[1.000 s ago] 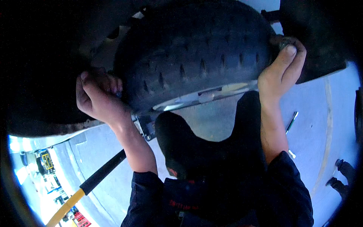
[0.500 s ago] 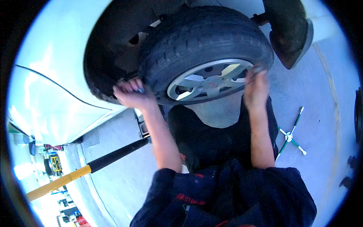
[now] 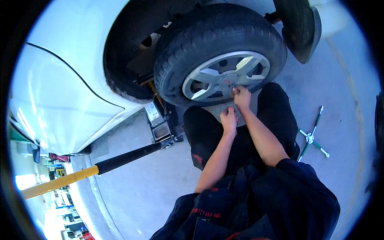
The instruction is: The person mounts a tire onto a car wheel hub, places a hubcap over the wheel, and tightens the lug nuts by hand and with a lug wrench. The car is raised on a floor jack during the process.
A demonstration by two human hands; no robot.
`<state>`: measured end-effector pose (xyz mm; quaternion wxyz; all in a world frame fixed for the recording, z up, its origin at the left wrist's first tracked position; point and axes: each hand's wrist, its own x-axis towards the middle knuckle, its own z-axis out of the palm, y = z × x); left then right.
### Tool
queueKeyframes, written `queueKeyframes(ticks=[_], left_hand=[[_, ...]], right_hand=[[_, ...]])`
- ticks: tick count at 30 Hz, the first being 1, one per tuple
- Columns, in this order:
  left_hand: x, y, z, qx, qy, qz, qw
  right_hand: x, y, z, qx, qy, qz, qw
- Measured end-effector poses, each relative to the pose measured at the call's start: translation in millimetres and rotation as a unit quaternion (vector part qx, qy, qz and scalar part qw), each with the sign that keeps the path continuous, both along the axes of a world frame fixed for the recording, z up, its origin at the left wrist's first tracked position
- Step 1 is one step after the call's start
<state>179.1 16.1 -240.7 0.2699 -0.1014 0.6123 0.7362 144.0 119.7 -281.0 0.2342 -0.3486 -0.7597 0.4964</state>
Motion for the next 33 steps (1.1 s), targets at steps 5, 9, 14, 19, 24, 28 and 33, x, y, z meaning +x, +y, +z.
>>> queueKeyframes(ticks=[5,9,14,19,24,28,33], left_hand=[[-1,-4,-7,0.005,-0.023,0.021,1.0],[-1,-3,-10,-0.005,-0.032,0.024,0.999],[2,-3,-1,-0.012,-0.023,0.005,1.0],[4,-3,0,-0.003,-0.047,-0.006,0.999],[5,-6,-4,-0.007,-0.03,-0.018,0.999],[4,-6,0,0.0,-0.04,-0.031,0.999],[3,-6,-2,-0.002,-0.024,-0.046,0.999]], right_hand=[[-18,-10,-12,-0.197,0.17,-0.125,0.957],[-19,0,-26,-0.151,0.144,-0.123,0.97],[-16,-3,-13,-0.265,0.164,-0.097,0.945],[-24,9,-20,-0.655,0.284,-0.164,0.681],[-18,-1,-1,-0.652,0.282,-0.164,0.684],[-19,-2,-3,-0.672,0.309,-0.165,0.652],[-26,1,-23,-0.685,0.301,-0.17,0.642]])
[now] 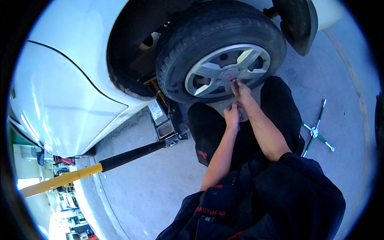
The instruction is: The person mounts a tire onto a car wheel hub, places a hubcap over the wheel, and tightens the lug nuts by hand and with a lug wrench. The car is raised on a floor jack during the process.
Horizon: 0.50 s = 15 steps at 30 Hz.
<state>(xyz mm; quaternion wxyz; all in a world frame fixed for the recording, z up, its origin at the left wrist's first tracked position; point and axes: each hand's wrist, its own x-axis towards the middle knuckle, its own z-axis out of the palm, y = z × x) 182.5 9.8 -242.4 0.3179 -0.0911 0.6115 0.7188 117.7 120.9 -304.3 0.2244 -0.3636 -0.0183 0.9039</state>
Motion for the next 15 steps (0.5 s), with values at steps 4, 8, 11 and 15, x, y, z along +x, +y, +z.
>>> queueKeyframes(ticks=[4,8,11,15], left_hand=[[0,1,1,-0.008,-0.003,0.002,1.0],[0,3,-3,-0.016,-0.001,-0.007,1.0],[-1,4,-7,-0.029,0.016,-0.019,0.999],[-2,4,-10,-0.045,0.03,-0.03,0.998]], right_hand=[[-1,6,-13,-0.021,0.032,0.038,0.999],[-5,4,-22,-0.03,0.041,0.053,0.997],[-6,8,-25,-0.024,0.033,0.078,0.996],[-7,9,-21,-0.054,0.053,0.089,0.993]])
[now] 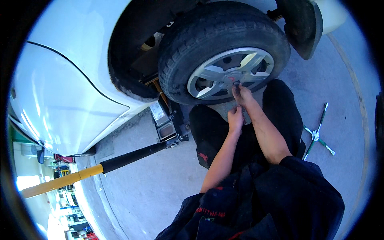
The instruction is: The person mounts a tire onto a car wheel hub, places a hubcap over the wheel, and tightens the lug nuts by hand and with a lug wrench. The car is raised on a floor jack during the process.
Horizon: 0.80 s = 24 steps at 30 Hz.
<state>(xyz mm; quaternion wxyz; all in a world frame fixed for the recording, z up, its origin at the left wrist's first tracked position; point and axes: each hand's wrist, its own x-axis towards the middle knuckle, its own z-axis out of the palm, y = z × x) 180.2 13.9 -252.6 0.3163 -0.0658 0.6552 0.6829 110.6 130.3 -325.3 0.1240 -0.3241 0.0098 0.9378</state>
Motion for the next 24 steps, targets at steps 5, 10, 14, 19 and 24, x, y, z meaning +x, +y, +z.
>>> queueKeyframes(ticks=[5,10,14,19,24], left_hand=[[1,-2,3,-0.015,-0.005,-0.011,1.0],[0,-1,0,-0.017,0.0,-0.02,1.0],[1,2,-1,-0.042,0.013,-0.019,0.999],[2,1,5,-0.047,0.028,-0.034,0.998],[3,1,4,-0.046,0.029,-0.023,0.998]], right_hand=[[3,1,6,0.099,-0.008,0.058,0.993],[9,-2,8,0.029,0.059,0.099,0.993],[16,-3,14,0.07,0.073,0.109,0.989],[16,-4,24,0.148,-0.05,0.056,0.986],[13,0,18,0.146,-0.003,0.044,0.988]])
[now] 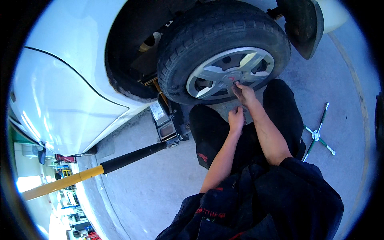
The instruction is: The person mounts a tire onto a car wheel hub, places a hubcap over the wheel, and tightens the lug nuts by hand and with a lug wrench. The car is raised on a floor jack during the process.
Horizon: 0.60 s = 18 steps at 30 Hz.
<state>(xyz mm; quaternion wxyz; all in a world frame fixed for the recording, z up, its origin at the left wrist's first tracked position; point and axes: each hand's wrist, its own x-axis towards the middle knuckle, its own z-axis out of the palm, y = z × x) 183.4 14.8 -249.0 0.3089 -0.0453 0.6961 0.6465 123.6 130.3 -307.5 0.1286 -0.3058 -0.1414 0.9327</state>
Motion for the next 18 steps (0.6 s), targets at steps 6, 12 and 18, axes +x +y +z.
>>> queueKeyframes(ticks=[6,12,18], left_hand=[[-1,3,-3,0.0,-0.004,-0.005,1.0],[-1,0,-3,-0.005,0.011,0.005,1.0],[-4,-1,-12,0.005,0.012,-0.017,1.0]], right_hand=[[-4,14,-34,-0.158,0.122,0.094,0.975],[0,-4,6,-0.098,-0.027,-0.057,0.993],[2,-3,17,-0.03,-0.009,-0.09,0.995]])
